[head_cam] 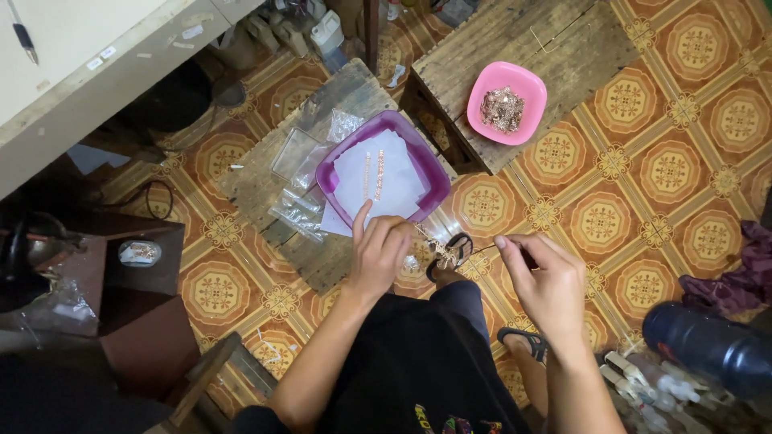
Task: Washing jewelry in cleaning solutions and then organizing gold-colored chains by transferring them from a tray to a bowl.
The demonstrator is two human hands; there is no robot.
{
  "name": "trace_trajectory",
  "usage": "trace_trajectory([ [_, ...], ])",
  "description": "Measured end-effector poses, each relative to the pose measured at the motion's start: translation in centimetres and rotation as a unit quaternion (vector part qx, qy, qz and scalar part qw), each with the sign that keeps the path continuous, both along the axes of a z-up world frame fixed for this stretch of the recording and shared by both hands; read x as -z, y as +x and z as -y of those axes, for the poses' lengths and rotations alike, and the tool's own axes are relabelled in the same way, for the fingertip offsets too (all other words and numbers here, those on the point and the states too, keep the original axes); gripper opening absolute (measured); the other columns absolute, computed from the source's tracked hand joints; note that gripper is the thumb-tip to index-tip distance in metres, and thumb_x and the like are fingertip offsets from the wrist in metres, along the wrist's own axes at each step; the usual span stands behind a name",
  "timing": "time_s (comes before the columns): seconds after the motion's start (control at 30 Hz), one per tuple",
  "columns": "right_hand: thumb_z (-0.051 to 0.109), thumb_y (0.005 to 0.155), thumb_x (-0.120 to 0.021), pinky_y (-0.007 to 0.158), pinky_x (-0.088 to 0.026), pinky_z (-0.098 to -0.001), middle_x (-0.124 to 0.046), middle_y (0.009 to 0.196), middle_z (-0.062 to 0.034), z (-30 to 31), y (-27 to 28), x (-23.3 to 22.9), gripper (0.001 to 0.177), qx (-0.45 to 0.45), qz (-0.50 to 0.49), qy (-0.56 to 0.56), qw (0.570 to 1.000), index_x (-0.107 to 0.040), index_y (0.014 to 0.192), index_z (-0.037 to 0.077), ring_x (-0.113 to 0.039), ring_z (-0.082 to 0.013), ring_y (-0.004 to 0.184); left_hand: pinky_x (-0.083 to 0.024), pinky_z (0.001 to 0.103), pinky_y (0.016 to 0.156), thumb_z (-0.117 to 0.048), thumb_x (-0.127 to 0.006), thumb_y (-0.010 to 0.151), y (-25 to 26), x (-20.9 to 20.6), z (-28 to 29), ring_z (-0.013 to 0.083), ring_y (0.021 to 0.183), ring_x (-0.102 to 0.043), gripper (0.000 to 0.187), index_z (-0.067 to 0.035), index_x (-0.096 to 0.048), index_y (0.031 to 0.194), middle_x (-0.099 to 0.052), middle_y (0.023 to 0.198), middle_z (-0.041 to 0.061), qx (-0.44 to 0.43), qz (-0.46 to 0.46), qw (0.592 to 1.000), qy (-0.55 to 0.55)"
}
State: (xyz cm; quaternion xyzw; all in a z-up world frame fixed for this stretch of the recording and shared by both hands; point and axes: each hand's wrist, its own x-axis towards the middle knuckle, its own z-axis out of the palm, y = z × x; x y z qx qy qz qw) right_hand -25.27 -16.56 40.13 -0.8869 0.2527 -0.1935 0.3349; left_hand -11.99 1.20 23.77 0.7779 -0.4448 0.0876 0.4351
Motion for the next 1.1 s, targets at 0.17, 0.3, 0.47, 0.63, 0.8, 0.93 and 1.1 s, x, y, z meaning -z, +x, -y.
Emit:
trace_trajectory([
  [0.17,0.004,0.094,-0.077,0.053,-0.048,-0.0354,-0.063,0.061,-0.0105,0.2,-0.4,-0.5,0.008,-0.006,0.002,-0.004,1.000,-0.077,0.087,0.006,-0.060,-0.0279,0.053,-0.036,0.063,0.114,0.001,-0.074,0.086,0.2,0.2,-0.2,0.0222,0.096,-0.066,0.017,-0.011,-0.071,0.099,-0.067,0.093,0.004,0.037,0.005,0.999,0.005],
  [0.3,0.006,0.091,-0.077,0.056,-0.052,-0.0366,-0.070,0.070,-0.0067,0.4,-0.8,-2.7,0.007,-0.056,0.017,-0.022,0.998,-0.081,0.091,0.012,-0.066,-0.0271,0.059,-0.035,0.061,0.115,0.000,-0.074,0.087,2.1,-0.6,-0.5,0.0222,0.097,-0.066,0.017,-0.012,-0.071,0.099,-0.065,0.092,0.002,-0.021,-0.063,0.996,0.057],
  [0.47,0.007,0.089,-0.079,0.057,-0.054,-0.0362,-0.073,0.079,-0.0045,1.3,-2.0,-3.2,0.009,-0.094,0.031,-0.080,0.992,-0.081,0.094,0.014,-0.068,-0.0254,0.063,-0.037,0.056,0.112,-0.006,-0.071,0.088,1.5,-1.8,0.4,0.0242,0.112,-0.058,0.026,-0.017,-0.071,0.111,-0.061,0.108,0.000,0.040,-0.174,0.984,0.016],
  [0.63,0.005,0.089,-0.078,0.054,-0.054,-0.0366,-0.072,0.079,-0.0066,1.6,-2.7,-3.2,0.010,-0.102,0.069,-0.088,0.988,-0.081,0.096,0.011,-0.066,-0.0262,0.061,-0.045,0.051,0.106,-0.008,-0.071,0.094,0.3,-3.1,1.7,0.0270,0.111,-0.064,0.021,-0.017,-0.075,0.112,-0.067,0.109,0.002,0.149,-0.298,0.940,-0.072],
  [0.8,0.003,0.091,-0.074,0.074,-0.058,-0.0283,-0.071,0.094,-0.0137,2.0,-3.7,-3.2,0.008,-0.154,0.063,-0.099,0.981,-0.072,0.097,-0.002,-0.070,-0.0203,0.081,-0.050,0.038,0.106,-0.010,-0.068,0.098,0.0,-4.1,2.1,0.0215,0.114,-0.064,0.022,-0.011,-0.068,0.119,-0.067,0.115,0.006,0.206,-0.390,0.897,-0.016],
  [0.93,0.003,0.092,-0.073,0.072,-0.055,-0.0288,-0.069,0.092,-0.0126,2.3,-4.2,-3.1,0.006,-0.148,0.057,-0.097,0.983,-0.071,0.096,0.000,-0.068,-0.0199,0.078,-0.057,0.034,0.100,-0.012,-0.071,0.095,0.0,-4.5,2.3,0.0198,0.109,-0.066,0.019,-0.010,-0.067,0.113,-0.067,0.113,0.006,0.201,-0.433,0.879,-0.005],
  [1.1,0.003,0.091,-0.075,0.072,-0.057,-0.0282,-0.069,0.092,-0.0129,2.6,-4.2,-2.8,0.008,-0.152,0.061,-0.089,0.982,-0.072,0.096,-0.001,-0.068,-0.0194,0.078,-0.051,0.036,0.105,-0.007,-0.071,0.094,0.4,-5.2,2.3,0.0208,0.112,-0.064,0.013,-0.011,-0.066,0.105,-0.065,0.112,0.005,0.219,-0.432,0.874,-0.028],
])
